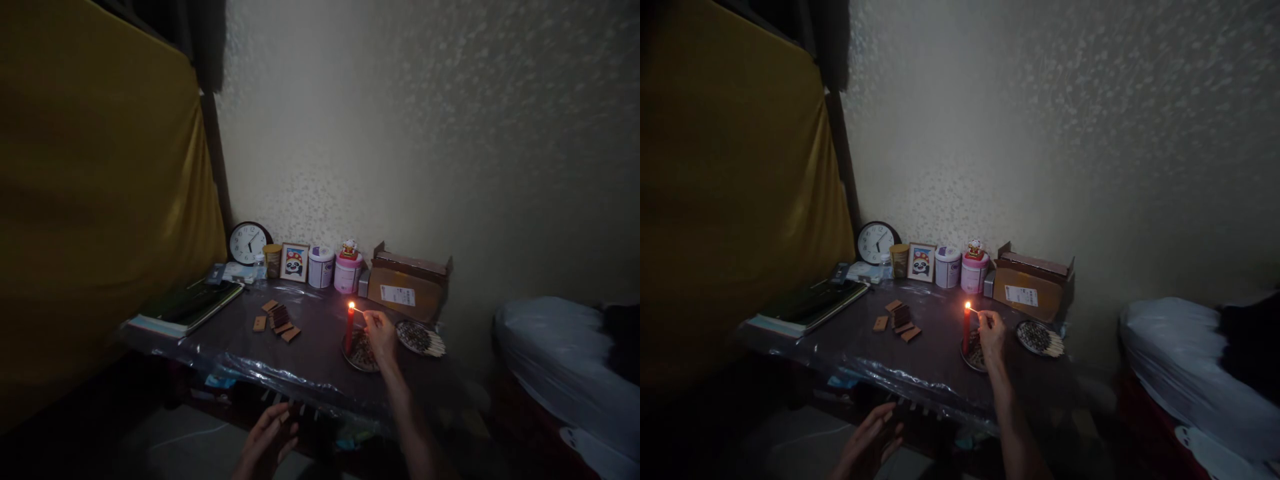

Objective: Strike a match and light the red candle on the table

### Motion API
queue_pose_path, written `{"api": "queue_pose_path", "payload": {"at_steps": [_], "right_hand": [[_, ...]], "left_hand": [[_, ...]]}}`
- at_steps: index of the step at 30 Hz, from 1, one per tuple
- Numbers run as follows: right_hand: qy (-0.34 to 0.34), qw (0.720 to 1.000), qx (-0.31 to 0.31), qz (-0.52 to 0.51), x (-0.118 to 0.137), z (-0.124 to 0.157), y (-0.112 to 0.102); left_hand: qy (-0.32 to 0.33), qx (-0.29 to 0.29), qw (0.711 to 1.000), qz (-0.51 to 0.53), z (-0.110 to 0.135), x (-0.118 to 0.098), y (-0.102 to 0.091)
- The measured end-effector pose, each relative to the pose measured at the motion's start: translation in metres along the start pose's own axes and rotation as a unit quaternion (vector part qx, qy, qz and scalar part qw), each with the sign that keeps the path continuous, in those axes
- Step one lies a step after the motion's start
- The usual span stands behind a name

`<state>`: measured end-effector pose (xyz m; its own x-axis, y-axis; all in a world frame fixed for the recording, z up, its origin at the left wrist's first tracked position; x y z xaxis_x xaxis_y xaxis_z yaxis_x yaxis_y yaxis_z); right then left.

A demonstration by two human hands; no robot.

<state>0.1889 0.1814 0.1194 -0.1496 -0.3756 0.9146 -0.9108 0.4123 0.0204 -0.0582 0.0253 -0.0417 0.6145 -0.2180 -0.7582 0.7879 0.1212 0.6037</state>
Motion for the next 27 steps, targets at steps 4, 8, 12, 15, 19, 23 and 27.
{"api": "queue_pose_path", "payload": {"at_steps": [4,8,12,15,19,23,27], "right_hand": [[0.001,1.0,-0.001,0.002,0.001,0.001,-0.001],[0.001,1.0,0.002,0.008,0.005,0.003,-0.001],[-0.001,1.0,0.001,0.013,0.011,0.006,-0.002],[0.001,1.0,0.001,0.012,0.013,0.005,-0.002],[0.003,1.0,0.002,0.006,0.014,0.004,-0.002],[0.005,1.0,0.003,-0.008,0.016,0.005,-0.002],[0.009,0.999,0.006,-0.033,0.021,0.005,-0.002]], "left_hand": [[-0.006,-0.013,1.0,-0.013,0.002,0.0,0.0],[0.0,-0.009,1.0,-0.022,0.005,-0.003,0.003],[-0.001,-0.013,1.0,-0.021,0.003,-0.002,0.003],[-0.002,-0.011,1.0,-0.017,0.002,-0.001,0.001],[0.001,-0.013,1.0,-0.011,0.003,-0.001,0.001],[0.006,-0.011,1.0,-0.006,0.002,-0.001,0.001],[0.0,-0.019,1.0,-0.009,0.001,0.0,-0.001]]}}
Point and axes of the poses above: each hand's wrist, its own z-axis away from the middle knuckle, its own y-axis out of the palm, x = y × z, the point moved 6 cm from there along -z, towards the middle knuckle, and after that the axes turned 9 degrees about -z, right-handed, at the moved point
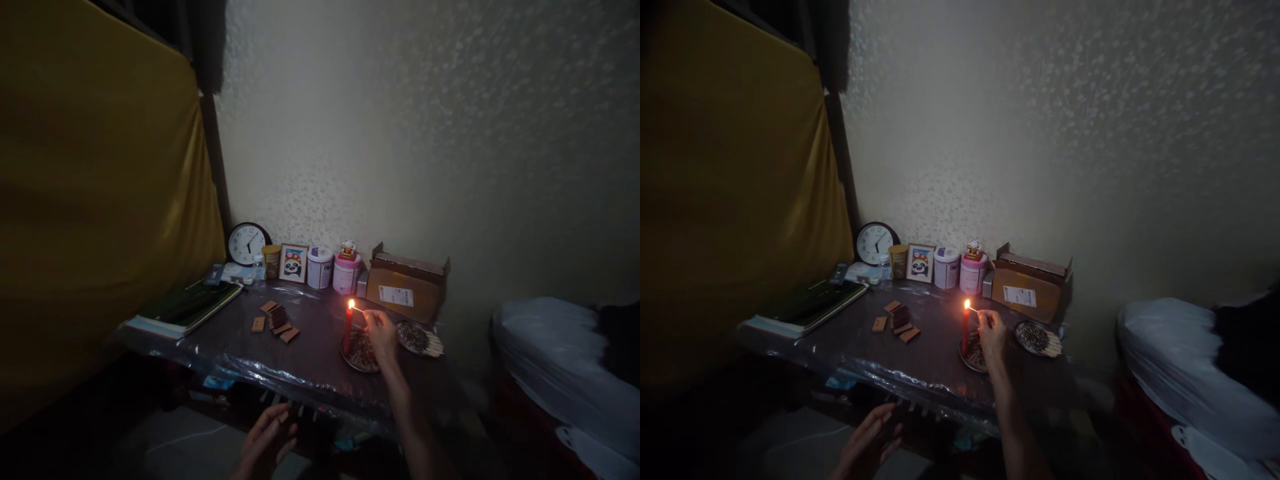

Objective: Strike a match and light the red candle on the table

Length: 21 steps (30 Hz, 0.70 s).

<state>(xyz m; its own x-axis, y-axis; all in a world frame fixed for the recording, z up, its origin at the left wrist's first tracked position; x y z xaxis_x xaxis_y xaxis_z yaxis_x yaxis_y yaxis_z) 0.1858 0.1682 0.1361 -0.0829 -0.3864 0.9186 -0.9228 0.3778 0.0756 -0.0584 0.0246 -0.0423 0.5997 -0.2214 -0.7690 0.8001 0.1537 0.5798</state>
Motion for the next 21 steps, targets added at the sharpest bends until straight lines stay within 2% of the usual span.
{"api": "queue_pose_path", "payload": {"at_steps": [4,9,13,15,18,21], "right_hand": [[0.008,0.999,0.027,-0.038,0.016,0.002,-0.003],[0.005,0.989,0.104,-0.102,0.046,0.014,-0.009],[0.032,0.976,0.196,-0.091,0.044,0.028,-0.004],[0.037,0.976,0.198,-0.078,0.041,0.03,-0.007],[0.035,0.976,0.18,-0.114,0.044,0.032,-0.013],[0.037,0.97,0.21,-0.114,0.047,0.038,-0.011]], "left_hand": [[-0.001,0.004,1.0,-0.005,0.004,-0.003,0.003],[0.002,0.003,1.0,-0.006,0.007,-0.005,0.005],[0.0,0.008,1.0,-0.018,0.005,-0.004,0.004],[0.002,0.009,1.0,-0.021,0.006,-0.004,0.004],[0.008,0.013,1.0,-0.016,0.008,-0.006,0.006],[0.008,0.011,1.0,-0.017,0.006,-0.006,0.005]]}}
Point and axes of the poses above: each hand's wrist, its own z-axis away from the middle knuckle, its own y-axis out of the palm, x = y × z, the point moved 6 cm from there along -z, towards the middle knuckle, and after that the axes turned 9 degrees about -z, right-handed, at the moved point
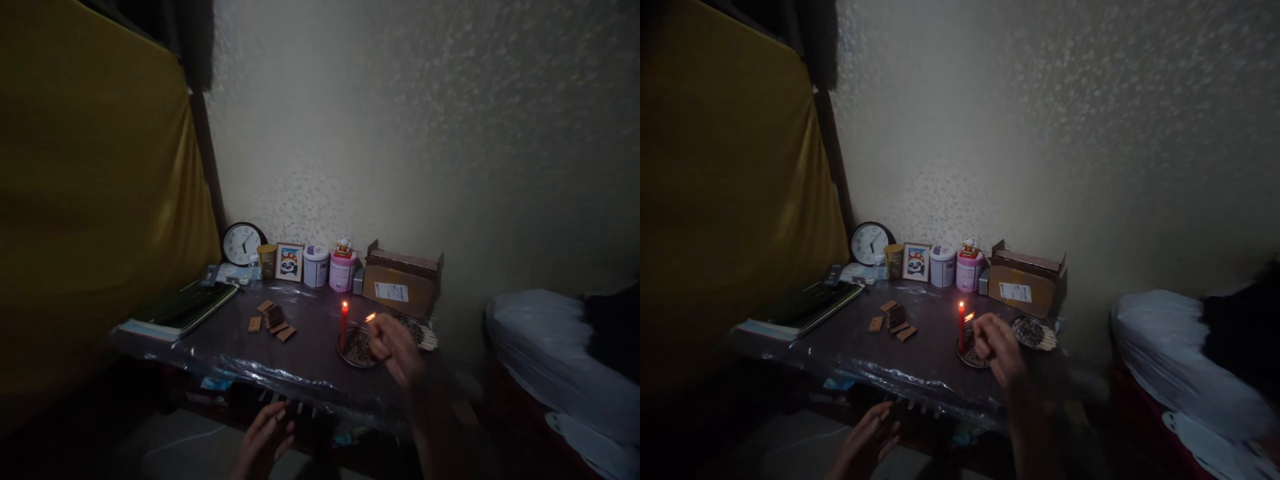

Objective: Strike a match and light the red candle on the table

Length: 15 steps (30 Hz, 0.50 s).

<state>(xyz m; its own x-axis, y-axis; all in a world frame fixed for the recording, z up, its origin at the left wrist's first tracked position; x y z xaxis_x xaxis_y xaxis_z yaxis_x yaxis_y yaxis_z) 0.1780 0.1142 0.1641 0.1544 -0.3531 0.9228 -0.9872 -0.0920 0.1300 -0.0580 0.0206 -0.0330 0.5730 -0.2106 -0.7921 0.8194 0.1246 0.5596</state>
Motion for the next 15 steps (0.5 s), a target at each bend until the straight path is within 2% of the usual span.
{"api": "queue_pose_path", "payload": {"at_steps": [3,6,9,12,15], "right_hand": [[-0.001,0.999,-0.006,0.035,-0.002,0.004,0.0],[-0.007,0.999,-0.029,0.015,-0.003,0.01,-0.009],[-0.006,0.999,-0.02,0.037,-0.007,0.014,-0.019],[-0.008,0.994,-0.056,0.094,-0.014,0.016,-0.04],[0.001,0.989,-0.111,0.094,-0.021,0.017,-0.07]], "left_hand": [[-0.015,-0.018,1.0,-0.004,-0.005,0.005,-0.006],[-0.018,-0.021,1.0,0.002,-0.009,0.009,-0.011],[-0.019,-0.025,0.999,0.006,-0.012,0.013,-0.015],[-0.026,-0.036,0.999,0.008,-0.016,0.018,-0.021],[-0.032,-0.033,0.999,-0.001,-0.019,0.022,-0.024]]}}
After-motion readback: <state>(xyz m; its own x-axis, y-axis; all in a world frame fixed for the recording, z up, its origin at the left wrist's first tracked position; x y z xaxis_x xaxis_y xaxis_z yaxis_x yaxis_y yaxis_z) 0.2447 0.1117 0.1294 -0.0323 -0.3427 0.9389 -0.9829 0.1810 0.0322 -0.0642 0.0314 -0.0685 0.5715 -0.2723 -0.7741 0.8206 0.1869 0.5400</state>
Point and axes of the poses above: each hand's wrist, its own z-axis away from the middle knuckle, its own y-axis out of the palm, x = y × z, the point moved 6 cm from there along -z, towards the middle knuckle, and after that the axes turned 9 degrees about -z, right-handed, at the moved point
